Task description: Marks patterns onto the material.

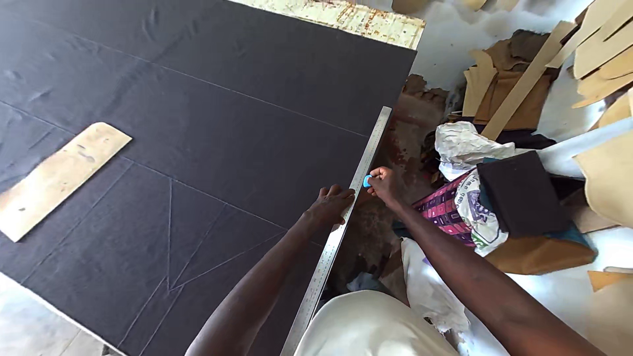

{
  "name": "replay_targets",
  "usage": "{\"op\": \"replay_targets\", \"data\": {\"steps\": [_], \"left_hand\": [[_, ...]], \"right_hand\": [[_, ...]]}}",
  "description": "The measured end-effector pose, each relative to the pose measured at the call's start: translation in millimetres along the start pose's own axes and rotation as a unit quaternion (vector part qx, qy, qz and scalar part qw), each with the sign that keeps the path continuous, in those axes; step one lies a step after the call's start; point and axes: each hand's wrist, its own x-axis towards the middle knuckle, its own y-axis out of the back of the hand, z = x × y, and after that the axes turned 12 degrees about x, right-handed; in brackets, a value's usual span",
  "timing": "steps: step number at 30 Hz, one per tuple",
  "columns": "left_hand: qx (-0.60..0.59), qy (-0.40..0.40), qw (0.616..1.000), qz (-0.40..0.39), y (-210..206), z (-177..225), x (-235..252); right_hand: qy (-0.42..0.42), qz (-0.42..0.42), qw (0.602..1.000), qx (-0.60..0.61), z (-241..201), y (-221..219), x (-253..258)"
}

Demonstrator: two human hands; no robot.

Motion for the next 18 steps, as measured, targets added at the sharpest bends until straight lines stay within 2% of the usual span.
{"op": "replay_targets", "data": {"steps": [10,13,18], "left_hand": [[0.037,-0.005,0.999,0.021,-6.1,-0.4,1.9],[0.045,-0.004,0.999,0.024,-6.0,1.0,2.7],[0.049,-0.002,0.998,0.027,-6.6,1.3,2.9]], "right_hand": [[-0.033,-0.015,0.998,-0.057,-5.8,-9.8,-20.2],[-0.048,-0.049,0.996,-0.049,-8.0,-19.4,-62.4],[-0.113,-0.115,0.987,0.009,-5.1,-42.9,-171.0]]}}
